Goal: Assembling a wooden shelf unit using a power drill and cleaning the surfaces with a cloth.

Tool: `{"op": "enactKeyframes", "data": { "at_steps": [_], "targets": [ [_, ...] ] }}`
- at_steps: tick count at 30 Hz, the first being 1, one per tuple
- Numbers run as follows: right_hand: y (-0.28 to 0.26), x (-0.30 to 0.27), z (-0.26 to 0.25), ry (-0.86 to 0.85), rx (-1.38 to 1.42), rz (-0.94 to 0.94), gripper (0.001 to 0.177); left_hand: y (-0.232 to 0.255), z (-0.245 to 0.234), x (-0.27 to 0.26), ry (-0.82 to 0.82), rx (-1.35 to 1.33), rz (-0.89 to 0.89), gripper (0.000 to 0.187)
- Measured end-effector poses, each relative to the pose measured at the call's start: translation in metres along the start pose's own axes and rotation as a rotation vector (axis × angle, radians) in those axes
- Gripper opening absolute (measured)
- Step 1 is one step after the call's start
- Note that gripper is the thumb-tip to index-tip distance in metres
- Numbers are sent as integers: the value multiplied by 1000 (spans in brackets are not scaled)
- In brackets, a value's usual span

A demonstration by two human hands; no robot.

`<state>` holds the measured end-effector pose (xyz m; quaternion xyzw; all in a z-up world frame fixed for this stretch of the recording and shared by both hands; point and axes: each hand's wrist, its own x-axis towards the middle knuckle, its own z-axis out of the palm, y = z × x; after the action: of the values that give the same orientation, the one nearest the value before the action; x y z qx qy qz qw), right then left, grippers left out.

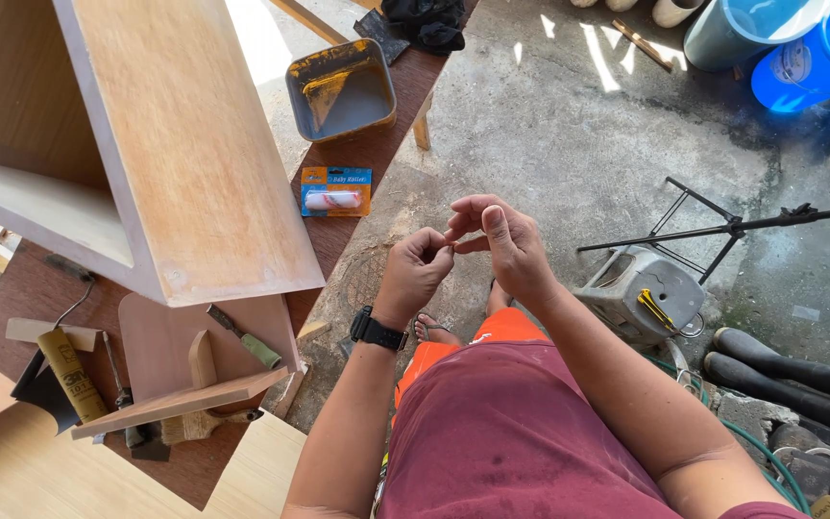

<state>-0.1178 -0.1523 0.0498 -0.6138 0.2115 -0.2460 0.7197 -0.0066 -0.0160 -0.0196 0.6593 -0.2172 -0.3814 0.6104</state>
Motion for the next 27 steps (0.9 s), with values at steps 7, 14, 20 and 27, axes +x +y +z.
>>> {"op": "enactKeyframes", "data": {
  "at_steps": [7,14,20,27],
  "targets": [
    [5,9,-14,101,16,-52,56,0,27,21,8,-132,-48,6],
    [11,41,-59,33,-84,-71,49,1,75,68,187,-93,-62,8],
    [-7,92,-132,37,-24,-40,54,19,125,124,95,29,18,14],
    [-27,138,-228,78,-63,22,60,28,189,197,-104,297,293,16]
  ]
}}
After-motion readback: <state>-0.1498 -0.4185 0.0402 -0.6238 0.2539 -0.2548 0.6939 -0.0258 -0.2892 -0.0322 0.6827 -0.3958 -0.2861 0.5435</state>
